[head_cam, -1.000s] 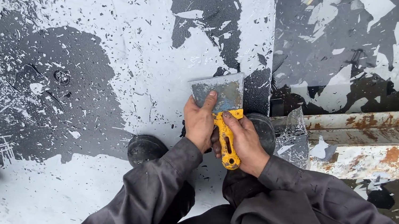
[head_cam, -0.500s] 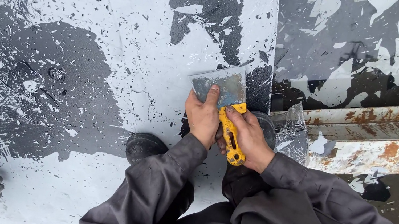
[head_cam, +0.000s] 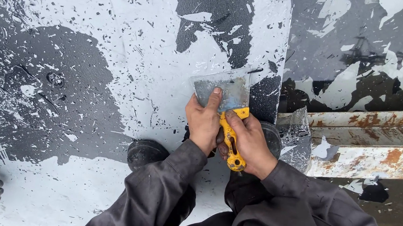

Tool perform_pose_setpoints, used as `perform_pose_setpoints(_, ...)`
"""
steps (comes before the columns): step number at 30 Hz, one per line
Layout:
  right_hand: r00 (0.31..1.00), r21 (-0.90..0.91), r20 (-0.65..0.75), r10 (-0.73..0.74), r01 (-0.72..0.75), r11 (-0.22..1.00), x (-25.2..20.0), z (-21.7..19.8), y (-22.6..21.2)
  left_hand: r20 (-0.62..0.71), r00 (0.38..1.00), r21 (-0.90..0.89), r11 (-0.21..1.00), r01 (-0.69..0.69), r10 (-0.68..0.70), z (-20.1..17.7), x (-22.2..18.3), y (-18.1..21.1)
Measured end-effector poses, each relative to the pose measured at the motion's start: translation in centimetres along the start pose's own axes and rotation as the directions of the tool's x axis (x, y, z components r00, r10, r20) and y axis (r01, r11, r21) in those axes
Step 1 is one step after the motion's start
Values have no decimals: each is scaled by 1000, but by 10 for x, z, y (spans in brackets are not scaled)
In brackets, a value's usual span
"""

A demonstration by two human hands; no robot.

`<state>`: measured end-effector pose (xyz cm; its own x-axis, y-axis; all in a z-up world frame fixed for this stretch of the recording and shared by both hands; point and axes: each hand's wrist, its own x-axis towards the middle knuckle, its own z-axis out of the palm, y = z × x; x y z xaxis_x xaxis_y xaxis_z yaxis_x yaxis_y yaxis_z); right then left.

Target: Scraping off old paint or coating from a large flat surface using a hand scraper.

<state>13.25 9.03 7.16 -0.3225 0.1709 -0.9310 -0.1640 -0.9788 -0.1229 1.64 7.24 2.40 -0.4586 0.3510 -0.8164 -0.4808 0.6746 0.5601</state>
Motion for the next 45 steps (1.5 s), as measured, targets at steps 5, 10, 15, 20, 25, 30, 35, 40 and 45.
perform_pose_setpoints(5, 976, 8, 160, -147, 148, 989, 30, 34, -72, 9, 994, -138, 984, -110, 113, 28, 40, 74)
perform_pose_setpoints(10, 994, -48, 98, 44, -39, 998, 11, 22, -43, 106, 994, -275, 961, 0, 31, -1, 4, 56)
perform_pose_setpoints(15, 990, -100, 70, 121, -114, 988, 0, 13, 2, 100, 980, -322, 927, 193, -170, -35, -18, 10)
perform_pose_setpoints(20, 991, -122, 120, 62, -47, 991, -1, 39, -7, 73, 972, -305, 923, 234, -222, -40, -13, 43)
perform_pose_setpoints(25, 989, -108, 103, 105, -94, 990, 11, 57, -11, -24, 980, -273, 944, 184, -198, -44, 6, 44)
perform_pose_setpoints(30, 979, 21, 201, -19, 15, 1000, 23, 80, -16, -53, 991, -166, 979, 116, -126, -51, 31, 69)
perform_pose_setpoints(35, 994, 45, 104, -9, 5, 999, 28, 94, -6, -28, 999, -52, 998, 24, -25, -56, 48, 70)
perform_pose_setpoints(40, 983, 164, 134, -125, 102, 981, 39, 102, 19, 21, 999, 91, 995, -29, 27, -68, 57, 73)
perform_pose_setpoints(45, 994, 197, 81, -79, 62, 978, 40, 109, 27, 83, 991, 90, 990, -112, 105, -72, 63, 74)
